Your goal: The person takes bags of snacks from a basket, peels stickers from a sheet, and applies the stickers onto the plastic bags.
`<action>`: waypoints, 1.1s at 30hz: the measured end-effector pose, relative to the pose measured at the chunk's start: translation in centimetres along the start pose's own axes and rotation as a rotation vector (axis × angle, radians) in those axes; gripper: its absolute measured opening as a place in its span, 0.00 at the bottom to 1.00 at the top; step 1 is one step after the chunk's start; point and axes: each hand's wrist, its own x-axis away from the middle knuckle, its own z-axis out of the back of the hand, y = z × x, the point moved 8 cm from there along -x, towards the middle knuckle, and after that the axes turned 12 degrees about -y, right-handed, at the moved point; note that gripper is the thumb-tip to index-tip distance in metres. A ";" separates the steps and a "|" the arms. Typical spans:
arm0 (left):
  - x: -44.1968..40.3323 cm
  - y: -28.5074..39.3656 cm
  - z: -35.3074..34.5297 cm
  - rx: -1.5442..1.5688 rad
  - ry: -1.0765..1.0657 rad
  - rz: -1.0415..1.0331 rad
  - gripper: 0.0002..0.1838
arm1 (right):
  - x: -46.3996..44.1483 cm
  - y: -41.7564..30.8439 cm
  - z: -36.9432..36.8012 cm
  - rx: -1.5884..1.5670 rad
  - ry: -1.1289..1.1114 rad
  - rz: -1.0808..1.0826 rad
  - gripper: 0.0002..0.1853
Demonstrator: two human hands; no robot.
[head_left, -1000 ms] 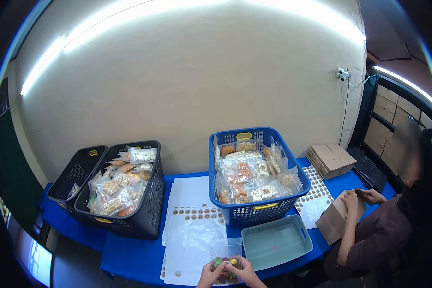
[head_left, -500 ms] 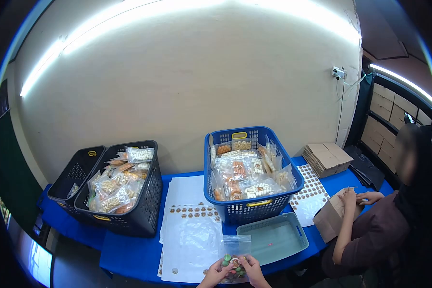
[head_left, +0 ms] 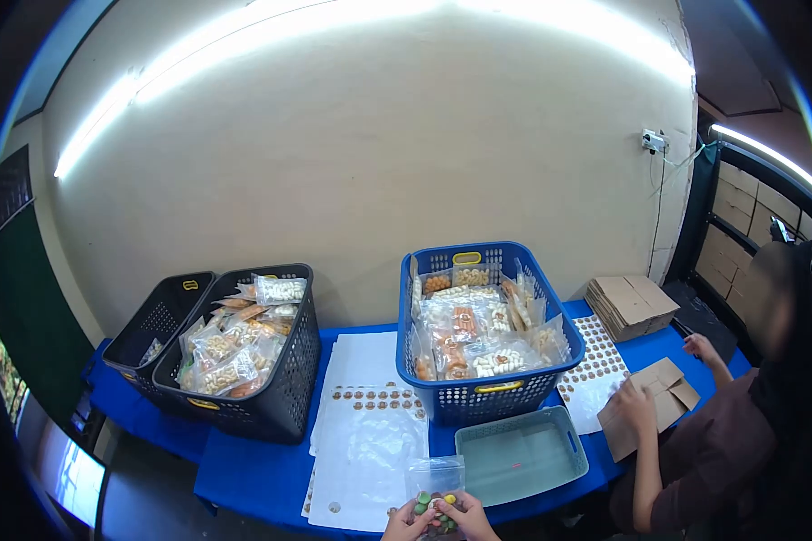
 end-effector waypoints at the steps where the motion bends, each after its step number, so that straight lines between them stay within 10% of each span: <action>1: 0.0 -0.6 0.2 0.006 0.007 0.005 0.14 | 0.0 -0.5 -0.1 0.016 0.021 0.031 0.12; 33: -0.4 5.0 -2.8 0.123 0.017 0.074 0.15 | 0.2 -2.6 1.4 -0.056 -0.053 -0.018 0.13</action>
